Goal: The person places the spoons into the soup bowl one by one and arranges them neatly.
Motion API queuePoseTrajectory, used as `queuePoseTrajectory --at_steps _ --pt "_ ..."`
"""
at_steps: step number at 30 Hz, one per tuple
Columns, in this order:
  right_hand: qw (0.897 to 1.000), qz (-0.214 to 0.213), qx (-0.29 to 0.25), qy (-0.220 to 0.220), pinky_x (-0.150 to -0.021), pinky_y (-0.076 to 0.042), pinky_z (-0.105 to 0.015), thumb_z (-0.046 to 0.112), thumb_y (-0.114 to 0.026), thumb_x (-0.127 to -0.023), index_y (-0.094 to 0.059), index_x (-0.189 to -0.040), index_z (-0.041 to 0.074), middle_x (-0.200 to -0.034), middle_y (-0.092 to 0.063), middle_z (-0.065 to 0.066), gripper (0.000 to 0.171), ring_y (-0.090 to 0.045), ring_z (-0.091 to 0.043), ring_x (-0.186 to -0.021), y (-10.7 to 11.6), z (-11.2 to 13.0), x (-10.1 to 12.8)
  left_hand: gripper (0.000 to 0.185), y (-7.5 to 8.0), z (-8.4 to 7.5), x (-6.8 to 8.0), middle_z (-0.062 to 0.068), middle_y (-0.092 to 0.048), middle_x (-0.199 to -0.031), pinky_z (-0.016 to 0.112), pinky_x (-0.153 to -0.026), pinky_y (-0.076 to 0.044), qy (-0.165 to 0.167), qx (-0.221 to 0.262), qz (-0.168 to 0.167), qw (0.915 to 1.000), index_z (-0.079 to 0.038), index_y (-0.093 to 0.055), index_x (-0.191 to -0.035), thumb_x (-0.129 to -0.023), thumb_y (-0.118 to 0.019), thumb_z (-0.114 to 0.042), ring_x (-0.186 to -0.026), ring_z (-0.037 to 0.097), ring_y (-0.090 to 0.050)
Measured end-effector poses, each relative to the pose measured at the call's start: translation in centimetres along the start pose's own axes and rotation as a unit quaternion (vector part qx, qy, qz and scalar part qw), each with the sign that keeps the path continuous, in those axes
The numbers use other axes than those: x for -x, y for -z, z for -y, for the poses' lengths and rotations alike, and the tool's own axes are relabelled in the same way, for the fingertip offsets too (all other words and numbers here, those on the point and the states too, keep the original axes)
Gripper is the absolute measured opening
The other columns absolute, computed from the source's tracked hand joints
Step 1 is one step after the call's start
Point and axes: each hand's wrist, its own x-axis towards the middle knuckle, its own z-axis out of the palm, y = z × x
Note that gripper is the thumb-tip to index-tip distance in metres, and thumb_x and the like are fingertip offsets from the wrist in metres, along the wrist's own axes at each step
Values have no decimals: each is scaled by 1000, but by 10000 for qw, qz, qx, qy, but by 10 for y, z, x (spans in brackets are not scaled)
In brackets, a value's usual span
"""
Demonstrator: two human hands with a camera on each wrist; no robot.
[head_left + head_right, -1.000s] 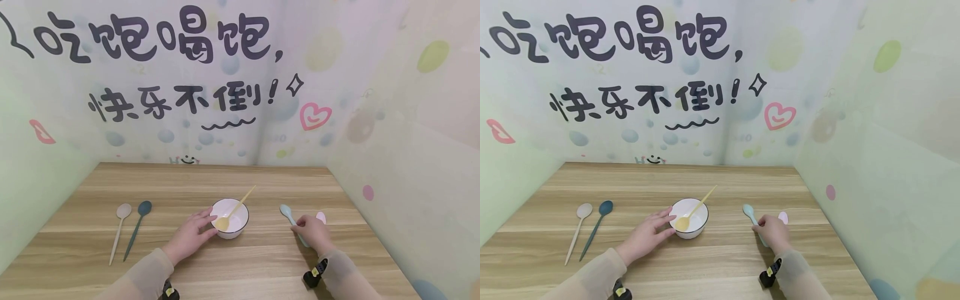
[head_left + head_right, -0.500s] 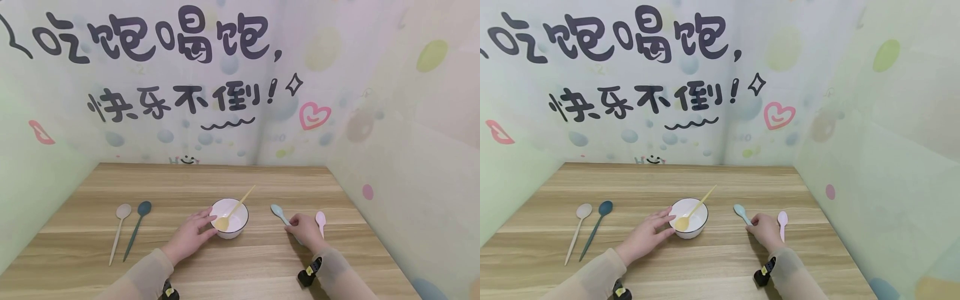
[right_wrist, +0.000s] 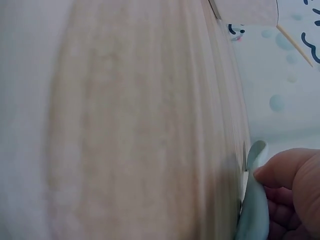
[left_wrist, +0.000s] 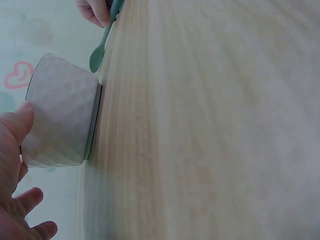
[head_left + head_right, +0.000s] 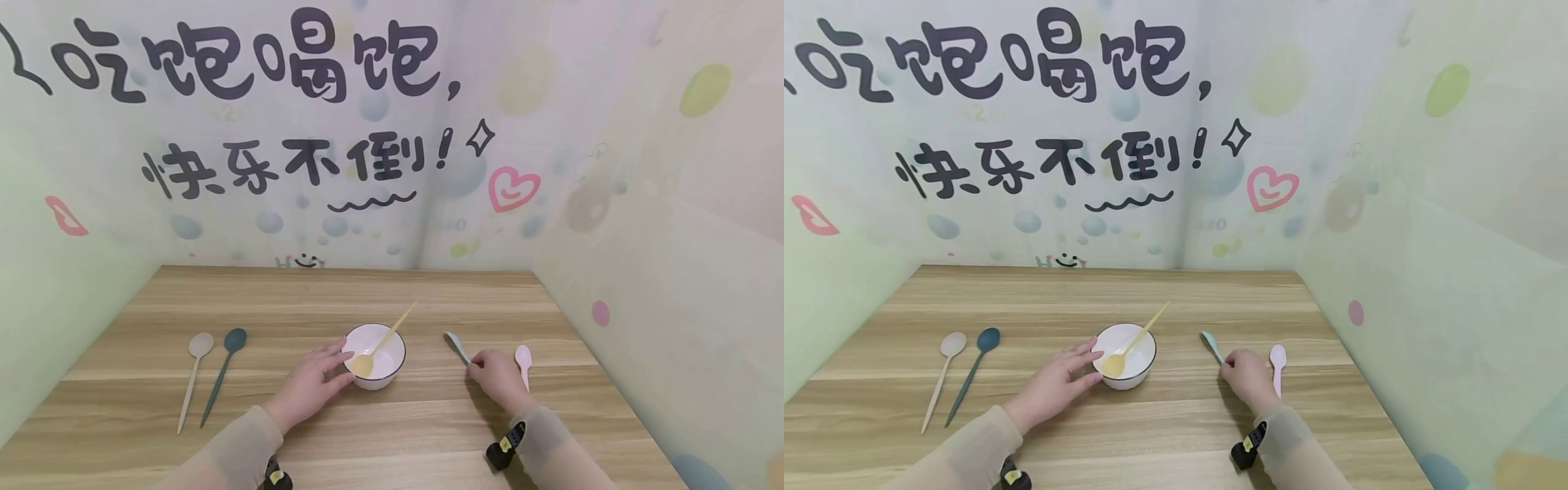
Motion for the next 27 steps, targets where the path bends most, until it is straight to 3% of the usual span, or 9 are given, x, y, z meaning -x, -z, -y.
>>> queuePoseTrajectory --at_steps 7,14,27 --pt "9999 -75 90 -54 -55 -42 -29 12 -59 -88 -72 -89 4 -73 -60 1 15 -51 -15 -63 3 -6 -5 45 0 0 0 6 -44 -148 53 -111 -27 -11 -17 -34 10000 -11 -64 -127 -89 -70 -33 -136 34 -37" --pt "9986 -89 -253 -453 -57 -43 -29 14 -55 -94 -70 -99 0 -81 -64 -4 21 -53 -17 -67 9 -20 -11 45 -1 1 0 4 -44 -148 53 -111 -28 8 -50 -35 10000 -12 -64 -127 -89 -70 -33 -136 33 -38" --pt "9966 -111 -562 -586 -66 -46 -32 15 -57 -95 -69 -101 1 -86 -65 -5 20 -55 -19 -75 9 -23 -7 45 -1 1 0 4 -44 -148 54 -111 -27 -38 -86 -60 9999 -12 -64 -127 -89 -69 -34 -136 34 -37"
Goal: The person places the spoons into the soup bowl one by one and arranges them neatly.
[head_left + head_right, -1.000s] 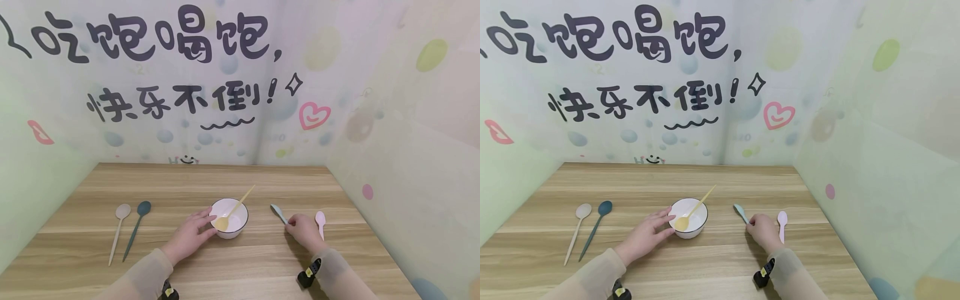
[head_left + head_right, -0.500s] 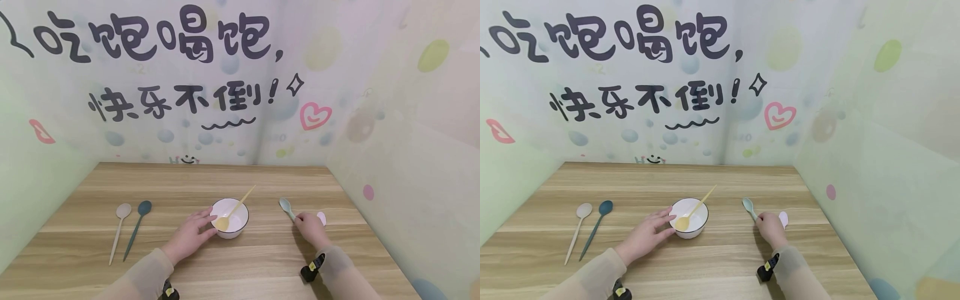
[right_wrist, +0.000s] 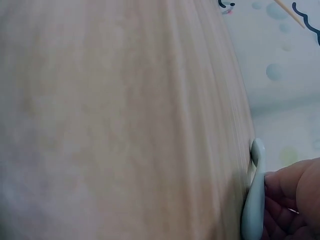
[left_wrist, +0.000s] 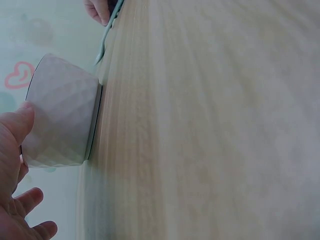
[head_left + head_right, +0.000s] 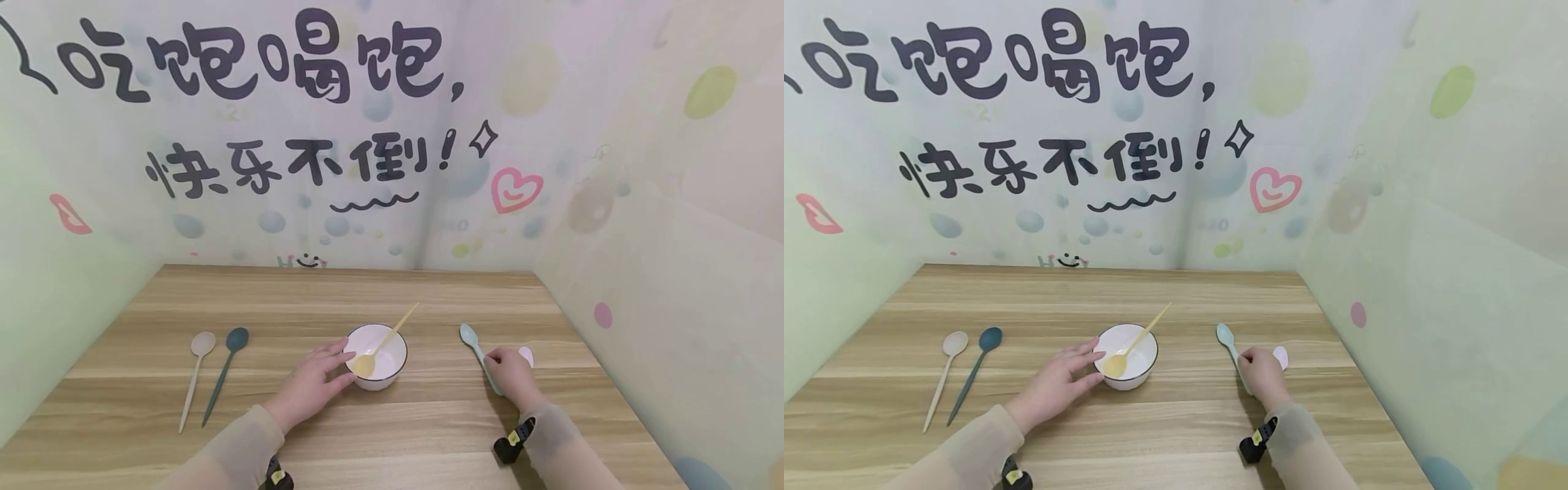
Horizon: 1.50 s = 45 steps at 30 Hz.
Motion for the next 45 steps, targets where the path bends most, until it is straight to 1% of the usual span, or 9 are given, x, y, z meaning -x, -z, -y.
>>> queuePoseTrajectory --at_steps 2,6,8,14,19,28,33,38,45 --pt "10000 4 -27 -34 -64 -46 -31 18 -59 -94 -68 -98 0 -84 -64 -5 20 -55 -19 -74 0 2 1 45 0 0 0 4 -43 -148 54 -111 -27 15 -6 12 10000 -12 -64 -128 -89 -69 -34 -136 34 -37" --pt "9998 126 -37 -174 -56 -42 -29 23 -69 -87 -64 -88 0 -76 -59 -5 24 -52 -20 -68 1 5 4 45 0 1 0 4 -43 -148 54 -111 -27 20 -11 -2 10000 -12 -64 -128 -89 -70 -34 -136 34 -37" --pt "9995 195 10 -245 -56 -41 -29 22 -72 -84 -61 -85 1 -75 -57 -6 24 -51 -20 -68 2 7 4 45 0 1 0 5 -43 -148 54 -111 -27 28 27 1 10000 -12 -63 -128 -89 -69 -34 -136 34 -37" --pt "9992 241 122 -310 -58 -43 -29 16 -71 -85 -61 -88 0 -79 -59 -7 19 -53 -21 -72 2 7 3 45 0 1 -1 4 -43 -148 54 -111 -27 77 109 36 9999 -12 -64 -128 -89 -69 -34 -137 34 -36" --pt "9994 119 -65 -314 -58 -43 -30 17 -69 -86 -64 -91 -1 -80 -60 -8 19 -53 -21 -73 2 7 5 44 0 0 -1 4 -43 -148 54 -111 -27 67 156 16 9999 -12 -64 -127 -89 -70 -33 -137 34 -36" --pt "9986 -366 -381 -40 -61 -44 -30 18 -68 -83 -67 -92 1 -80 -63 -5 18 -54 -19 -72 -6 0 1 44 0 -1 -1 4 -43 -148 54 -111 -27 86 143 35 9999 -11 -64 -127 -89 -70 -32 -137 35 -36" --pt "9963 -546 -667 68 -63 -45 -29 17 -68 -83 -70 -92 2 -81 -64 -5 18 -54 -18 -73 -4 2 -2 44 0 0 -1 4 -43 -148 54 -111 -27 96 117 43 9999 -12 -64 -127 -89 -70 -32 -136 35 -37" --pt "9940 -577 -921 98 -64 -45 -29 18 -68 -87 -70 -99 0 -87 -65 -7 22 -55 -19 -76 6 12 -2 44 0 0 -1 4 -44 -148 54 -111 -27 90 103 41 9999 -12 -64 -127 -89 -70 -32 -136 35 -37" --pt "9948 -443 -755 527 -64 -46 -30 19 -67 -88 -71 -99 0 -87 -64 -7 22 -54 -20 -77 25 31 -1 44 -1 1 -1 4 -44 -148 54 -111 -28 58 109 7 9999 -12 -64 -127 -88 -70 -32 -136 34 -37"
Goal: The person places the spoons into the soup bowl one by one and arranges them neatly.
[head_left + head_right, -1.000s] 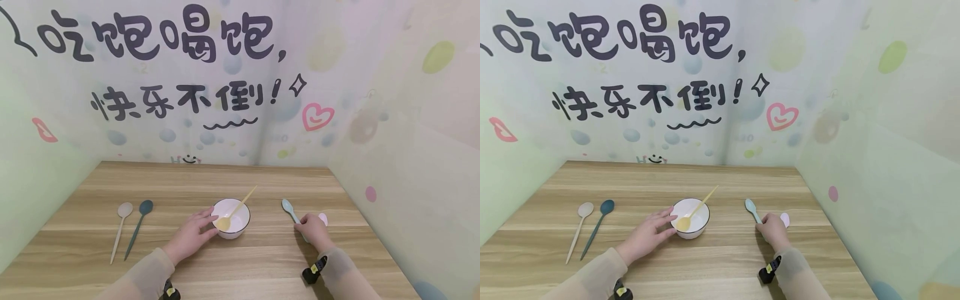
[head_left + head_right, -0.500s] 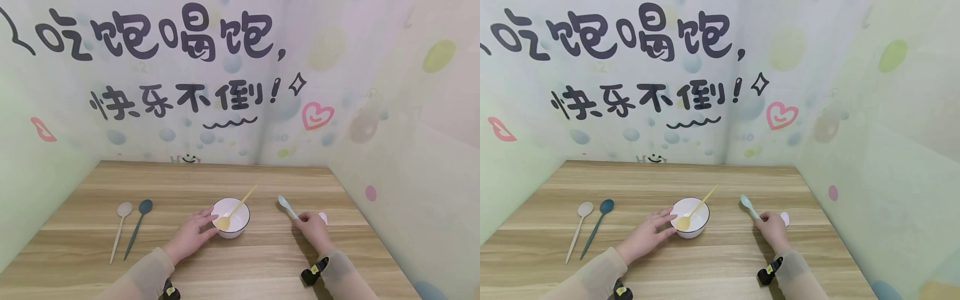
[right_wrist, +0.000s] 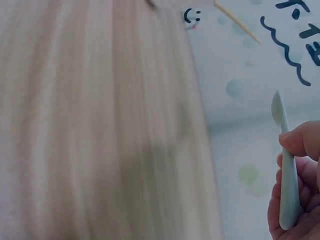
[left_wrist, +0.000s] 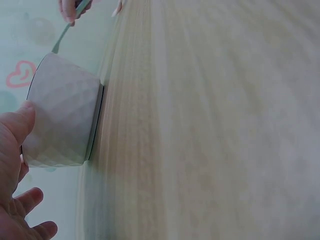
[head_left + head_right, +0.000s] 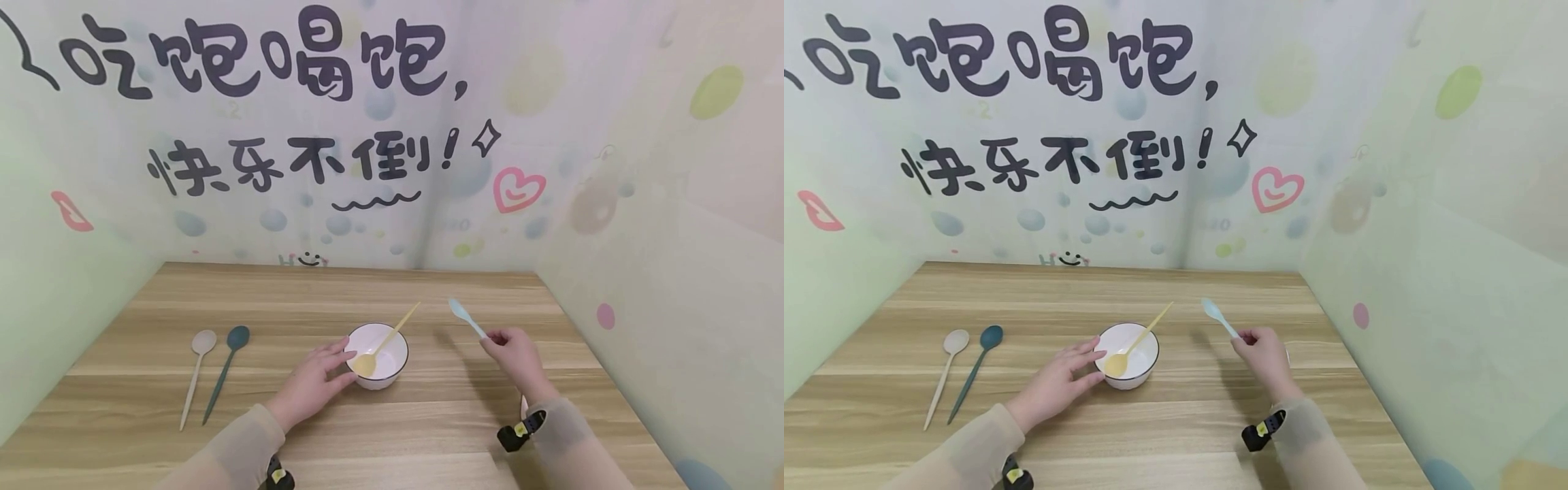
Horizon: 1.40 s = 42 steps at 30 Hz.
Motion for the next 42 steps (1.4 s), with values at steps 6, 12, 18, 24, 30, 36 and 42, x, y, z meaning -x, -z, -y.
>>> queuePoseTrajectory --at_steps 6,12,18,24,30,36,42 --pt "9993 122 -144 317 -65 -45 -31 18 -66 -89 -71 -100 3 -86 -64 -6 19 -53 -20 -76 7 15 -4 44 0 -1 0 4 -44 -147 53 -111 -28 -20 0 -29 10000 -11 -65 -126 -88 -71 -31 -136 34 -37" --pt "9965 249 -126 790 -64 -45 -33 18 -68 -89 -71 -99 5 -85 -62 -5 16 -51 -21 -73 11 30 -7 43 1 -2 1 4 -44 -147 53 -111 -28 -1 16 -24 10000 -11 -65 -126 -88 -71 -31 -136 34 -37" --pt "9927 395 49 1143 -64 -47 -32 17 -70 -87 -72 -97 8 -86 -62 -3 13 -54 -19 -74 10 44 -8 43 2 -3 1 4 -45 -147 53 -111 -28 1 38 -10 10000 -10 -65 -126 -88 -71 -30 -136 34 -37" --pt "9862 678 230 1493 -66 -48 -31 14 -72 -85 -73 -93 9 -84 -61 0 9 -54 -17 -76 8 54 -11 43 2 -4 1 4 -44 -147 53 -111 -28 24 65 1 10000 -10 -65 -126 -88 -71 -30 -136 34 -37" --pt "9792 820 391 1814 -66 -48 -30 14 -73 -84 -73 -93 10 -83 -59 3 9 -53 -15 -75 5 60 -14 43 1 -2 1 4 -44 -148 53 -111 -28 23 79 4 10000 -11 -64 -126 -88 -70 -31 -136 34 -37" --pt "9694 1064 539 2148 -63 -48 -28 14 -73 -84 -74 -91 10 -81 -59 6 8 -53 -13 -71 1 65 -18 44 1 -1 1 3 -44 -148 53 -111 -28 28 88 5 10000 -11 -64 -127 -89 -70 -32 -137 34 -36" --pt "9615 1240 706 2348 -64 -50 -27 13 -74 -82 -74 -90 11 -81 -60 7 8 -55 -9 -71 -3 70 -23 45 0 0 1 3 -44 -148 53 -111 -28 8 66 -6 10000 -12 -64 -127 -89 -70 -33 -137 34 -36"
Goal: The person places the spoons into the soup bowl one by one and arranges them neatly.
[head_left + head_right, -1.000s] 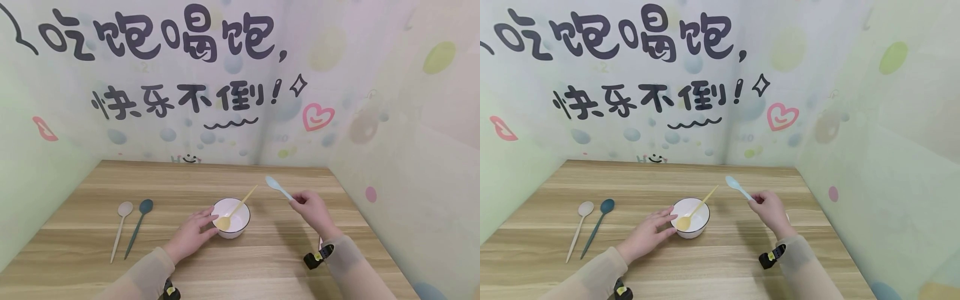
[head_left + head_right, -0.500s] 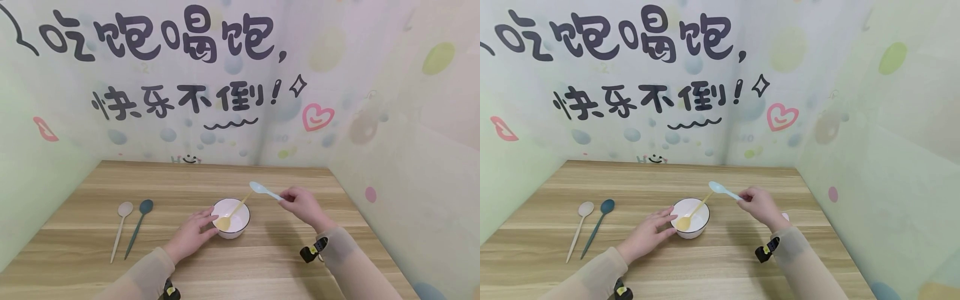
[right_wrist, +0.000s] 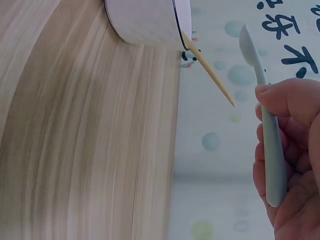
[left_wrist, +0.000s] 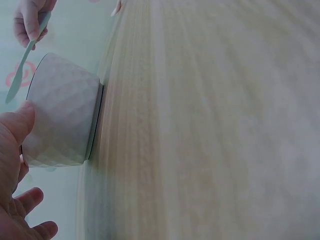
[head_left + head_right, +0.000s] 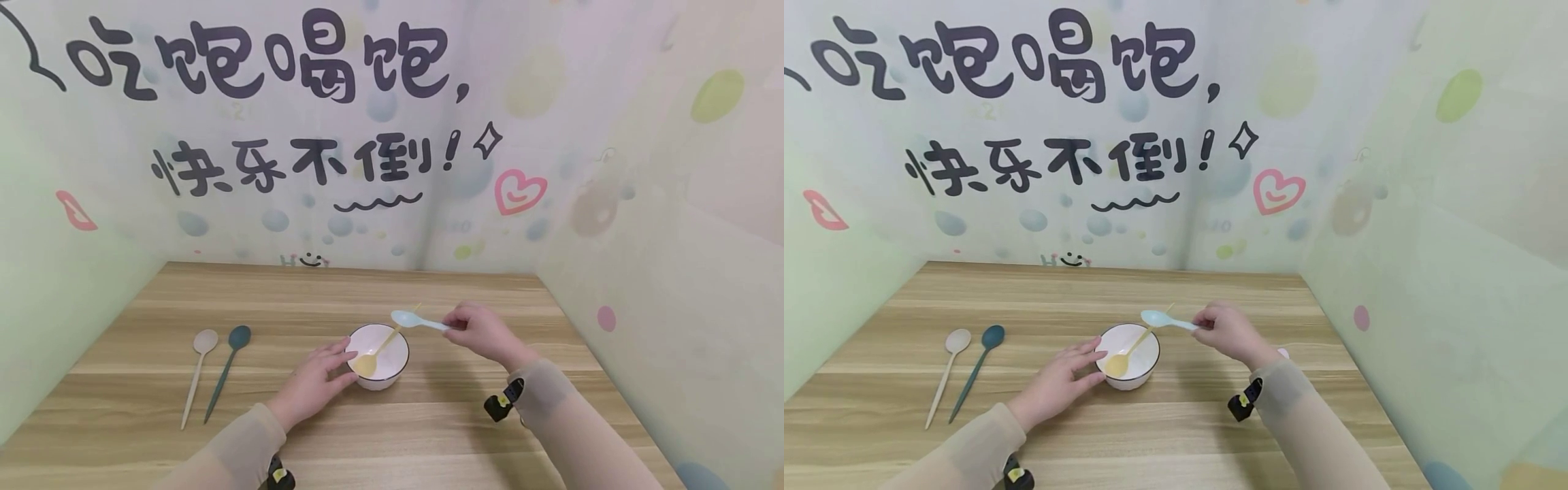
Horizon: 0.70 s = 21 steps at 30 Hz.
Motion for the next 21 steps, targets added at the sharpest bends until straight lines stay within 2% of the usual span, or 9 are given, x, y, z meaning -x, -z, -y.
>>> queuePoseTrajectory --at_steps 11,21 --pt "9951 593 531 581 -63 -48 -23 12 -73 -83 -74 -88 12 -80 -56 10 6 -52 -5 -69 -7 13 -11 45 1 -2 0 2 -44 -148 53 -111 -29 26 -42 33 10000 -12 -64 -127 -88 -70 -34 -136 34 -37" --pt "9752 1035 1331 1434 -61 -45 -21 11 -73 -80 -74 -84 13 -76 -51 11 5 -47 -5 -66 -21 23 -27 45 3 -4 0 2 -43 -148 53 -111 -29 107 -37 78 9999 -12 -64 -128 -89 -70 -33 -137 34 -36"
